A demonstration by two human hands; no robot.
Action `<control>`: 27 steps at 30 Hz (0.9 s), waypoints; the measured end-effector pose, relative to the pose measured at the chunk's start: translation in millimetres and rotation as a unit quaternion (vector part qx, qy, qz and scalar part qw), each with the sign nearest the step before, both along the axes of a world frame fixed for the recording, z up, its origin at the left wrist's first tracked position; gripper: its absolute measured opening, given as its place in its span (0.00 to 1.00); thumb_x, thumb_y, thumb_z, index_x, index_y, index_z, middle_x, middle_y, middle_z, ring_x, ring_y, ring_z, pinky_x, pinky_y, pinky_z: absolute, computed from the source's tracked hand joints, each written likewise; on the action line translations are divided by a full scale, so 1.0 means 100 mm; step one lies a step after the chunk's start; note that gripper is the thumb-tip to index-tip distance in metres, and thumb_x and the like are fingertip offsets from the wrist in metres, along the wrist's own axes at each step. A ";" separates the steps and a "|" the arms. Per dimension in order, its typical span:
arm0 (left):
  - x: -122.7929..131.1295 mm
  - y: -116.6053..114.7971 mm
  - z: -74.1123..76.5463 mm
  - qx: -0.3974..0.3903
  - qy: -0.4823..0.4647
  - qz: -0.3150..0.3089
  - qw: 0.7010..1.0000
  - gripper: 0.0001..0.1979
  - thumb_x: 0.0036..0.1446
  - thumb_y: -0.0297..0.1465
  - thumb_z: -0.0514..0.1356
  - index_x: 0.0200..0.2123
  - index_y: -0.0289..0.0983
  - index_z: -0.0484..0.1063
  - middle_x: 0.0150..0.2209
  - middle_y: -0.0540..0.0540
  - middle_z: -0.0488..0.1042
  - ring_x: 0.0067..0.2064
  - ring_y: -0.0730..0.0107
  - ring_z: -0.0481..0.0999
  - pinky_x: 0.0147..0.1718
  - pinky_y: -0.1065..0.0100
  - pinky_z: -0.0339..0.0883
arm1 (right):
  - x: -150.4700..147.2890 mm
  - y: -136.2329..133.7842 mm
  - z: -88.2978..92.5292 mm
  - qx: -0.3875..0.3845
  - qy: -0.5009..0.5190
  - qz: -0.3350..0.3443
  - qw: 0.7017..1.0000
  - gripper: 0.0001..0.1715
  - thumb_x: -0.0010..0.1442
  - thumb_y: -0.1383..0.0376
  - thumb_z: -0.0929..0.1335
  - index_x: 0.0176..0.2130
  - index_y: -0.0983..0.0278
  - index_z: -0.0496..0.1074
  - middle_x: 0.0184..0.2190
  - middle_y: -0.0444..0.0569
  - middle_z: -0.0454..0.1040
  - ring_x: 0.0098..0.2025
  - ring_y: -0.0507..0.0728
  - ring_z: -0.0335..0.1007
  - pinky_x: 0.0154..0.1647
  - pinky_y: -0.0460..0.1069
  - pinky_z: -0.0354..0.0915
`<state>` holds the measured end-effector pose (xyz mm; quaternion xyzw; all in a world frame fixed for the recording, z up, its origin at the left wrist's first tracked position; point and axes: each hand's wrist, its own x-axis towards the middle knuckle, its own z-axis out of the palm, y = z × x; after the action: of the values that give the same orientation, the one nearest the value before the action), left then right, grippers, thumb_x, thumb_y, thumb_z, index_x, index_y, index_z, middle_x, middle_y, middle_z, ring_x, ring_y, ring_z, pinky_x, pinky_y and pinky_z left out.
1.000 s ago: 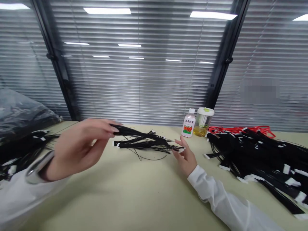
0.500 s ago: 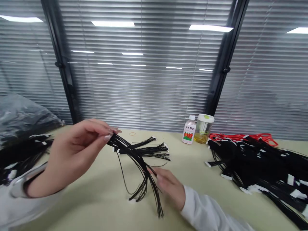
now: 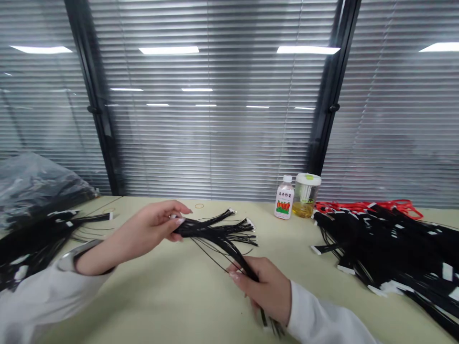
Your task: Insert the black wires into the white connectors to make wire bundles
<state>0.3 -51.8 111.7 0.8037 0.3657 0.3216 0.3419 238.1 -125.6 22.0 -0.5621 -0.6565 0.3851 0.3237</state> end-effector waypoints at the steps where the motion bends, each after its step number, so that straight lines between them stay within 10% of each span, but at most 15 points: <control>1: 0.00 0.01 -0.03 -0.018 0.020 -0.005 1.000 0.12 0.54 0.36 0.51 0.39 0.37 0.65 0.27 0.51 0.66 0.26 0.73 0.74 0.25 0.72 0.66 | 0.07 -0.01 0.00 0.007 -0.027 0.003 1.000 0.23 0.53 0.50 0.61 0.37 0.67 0.67 0.17 0.37 0.55 0.14 0.45 0.54 0.16 0.42 0.55; 9: 0.07 0.09 -0.44 -0.065 0.093 -0.045 0.993 0.12 0.54 0.37 0.49 0.38 0.38 0.65 0.21 0.54 0.62 0.24 0.75 0.72 0.23 0.76 0.61 | 0.65 -0.11 -0.12 0.162 -0.276 -0.007 0.947 0.13 0.57 0.60 0.60 0.33 0.63 0.71 0.27 0.48 0.74 0.28 0.55 0.69 0.30 0.48 0.63; 19: 0.00 0.16 -0.97 -0.257 0.030 -0.013 0.966 0.15 0.52 0.40 0.53 0.38 0.34 0.61 0.23 0.52 0.64 0.24 0.78 0.68 0.27 0.73 0.65 | 1.06 -0.12 -0.29 0.284 -0.396 -0.046 0.872 0.19 0.54 0.67 0.58 0.41 0.60 0.73 0.40 0.51 0.73 0.39 0.59 0.70 0.36 0.53 0.67; 27: 0.04 0.20 -1.01 -0.273 0.027 0.005 0.962 0.15 0.51 0.40 0.54 0.38 0.35 0.62 0.26 0.51 0.66 0.27 0.76 0.70 0.24 0.75 0.65 | 0.96 -0.12 -0.23 0.225 -0.285 -0.124 0.923 0.19 0.57 0.58 0.58 0.35 0.63 0.73 0.30 0.49 0.76 0.29 0.55 0.71 0.29 0.48 0.65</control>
<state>4.3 -31.6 11.0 0.6867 0.4525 0.1897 0.5364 334.5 -138.1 -1.0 -0.6373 -0.7155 0.0072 0.2861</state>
